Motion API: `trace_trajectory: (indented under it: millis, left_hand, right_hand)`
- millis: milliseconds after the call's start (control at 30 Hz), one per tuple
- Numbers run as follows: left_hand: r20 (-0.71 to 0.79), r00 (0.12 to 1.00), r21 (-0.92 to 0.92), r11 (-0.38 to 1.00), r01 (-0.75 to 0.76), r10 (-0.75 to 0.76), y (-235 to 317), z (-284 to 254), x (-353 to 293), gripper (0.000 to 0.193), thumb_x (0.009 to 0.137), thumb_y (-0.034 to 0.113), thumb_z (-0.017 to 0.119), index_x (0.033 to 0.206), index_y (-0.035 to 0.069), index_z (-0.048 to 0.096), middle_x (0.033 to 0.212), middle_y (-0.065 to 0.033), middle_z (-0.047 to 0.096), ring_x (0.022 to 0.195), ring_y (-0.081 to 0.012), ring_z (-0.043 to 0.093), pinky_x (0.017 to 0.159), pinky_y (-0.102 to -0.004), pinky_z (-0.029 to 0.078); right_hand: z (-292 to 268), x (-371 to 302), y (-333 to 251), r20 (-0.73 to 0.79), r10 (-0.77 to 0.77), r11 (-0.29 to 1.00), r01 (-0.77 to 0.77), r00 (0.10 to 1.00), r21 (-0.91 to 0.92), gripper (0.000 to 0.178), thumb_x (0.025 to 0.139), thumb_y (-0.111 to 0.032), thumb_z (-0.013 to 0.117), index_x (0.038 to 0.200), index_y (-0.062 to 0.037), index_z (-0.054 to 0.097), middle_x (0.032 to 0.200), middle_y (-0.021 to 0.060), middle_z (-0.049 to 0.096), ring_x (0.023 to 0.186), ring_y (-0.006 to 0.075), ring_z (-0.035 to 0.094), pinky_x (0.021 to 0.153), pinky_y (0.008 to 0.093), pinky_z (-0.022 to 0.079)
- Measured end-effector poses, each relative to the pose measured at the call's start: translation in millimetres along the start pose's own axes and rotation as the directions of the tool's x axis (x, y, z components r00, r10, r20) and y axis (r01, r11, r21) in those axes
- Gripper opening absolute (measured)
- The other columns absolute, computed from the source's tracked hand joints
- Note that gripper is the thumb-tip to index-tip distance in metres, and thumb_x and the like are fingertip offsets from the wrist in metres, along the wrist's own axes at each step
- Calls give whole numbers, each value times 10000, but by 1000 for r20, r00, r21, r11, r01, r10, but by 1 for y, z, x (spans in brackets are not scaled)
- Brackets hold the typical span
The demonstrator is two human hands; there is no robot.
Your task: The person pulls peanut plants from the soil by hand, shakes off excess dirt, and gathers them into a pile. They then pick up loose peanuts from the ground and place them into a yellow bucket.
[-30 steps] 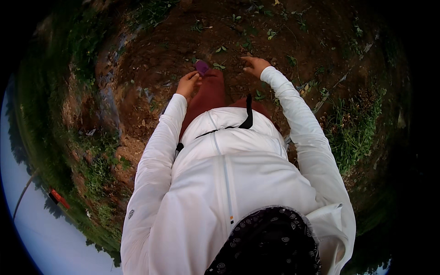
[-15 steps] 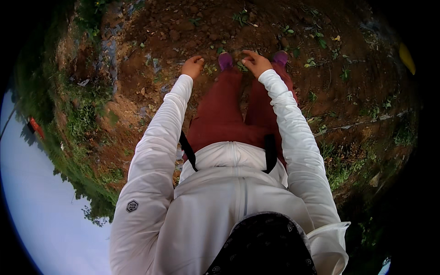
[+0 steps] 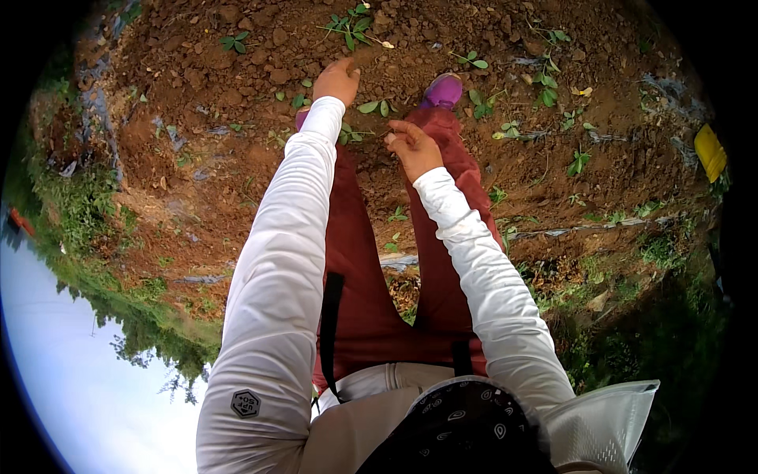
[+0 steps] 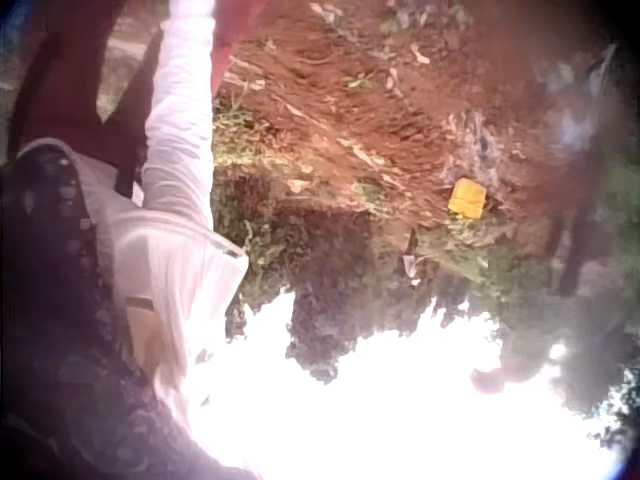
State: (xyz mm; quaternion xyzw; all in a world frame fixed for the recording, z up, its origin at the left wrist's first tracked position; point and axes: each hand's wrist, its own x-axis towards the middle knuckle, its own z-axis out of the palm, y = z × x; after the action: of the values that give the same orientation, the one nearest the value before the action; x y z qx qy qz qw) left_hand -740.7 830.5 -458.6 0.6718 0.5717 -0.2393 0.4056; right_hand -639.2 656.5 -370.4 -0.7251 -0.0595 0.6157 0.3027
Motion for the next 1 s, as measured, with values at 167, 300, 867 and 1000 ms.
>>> trace_trajectory:
  millis: [167, 300, 867, 1000]
  left_hand:
    - [8, 990, 163, 976, -143, 144, 11, 54, 103, 437, 907, 307, 486, 1331, 213, 435, 1327, -99, 468, 1137, -308, 512, 966, -418, 430]
    - [30, 974, 263, 938, -226, 226, 20, 102, 135, 355, 886, 262, 522, 1232, 181, 515, 1245, -93, 527, 1081, -306, 544, 913, -417, 459]
    - [-19, 940, 757, 619, -209, 340, 27, 19, 195, 246, 883, 134, 447, 1105, 98, 548, 925, -135, 625, 881, -271, 616, 706, -380, 494]
    - [8, 991, 566, 816, -117, 136, 19, 27, 194, 240, 882, 212, 500, 1060, 89, 602, 862, -143, 655, 859, -275, 634, 686, -405, 508]
  right_hand:
    - [-13, 41, 4, 71, 162, 964, -173, 984, 203, 347, 838, -135, 603, 1150, 8, 551, 881, 91, 644, 789, 132, 603, 736, 254, 475]
    - [-16, 55, -13, 124, 211, 901, -242, 970, 361, 349, 874, -107, 567, 1179, 48, 501, 913, 95, 628, 837, 130, 589, 782, 251, 466]
    - [7, 55, -69, 210, 150, 851, -234, 966, 470, 330, 930, -207, 524, 1203, -23, 510, 1002, 84, 627, 908, 165, 601, 839, 280, 458]
    - [13, 56, -65, 179, 203, 847, -265, 963, 461, 315, 922, -152, 524, 1182, 25, 500, 964, 95, 619, 870, 155, 594, 813, 270, 470]
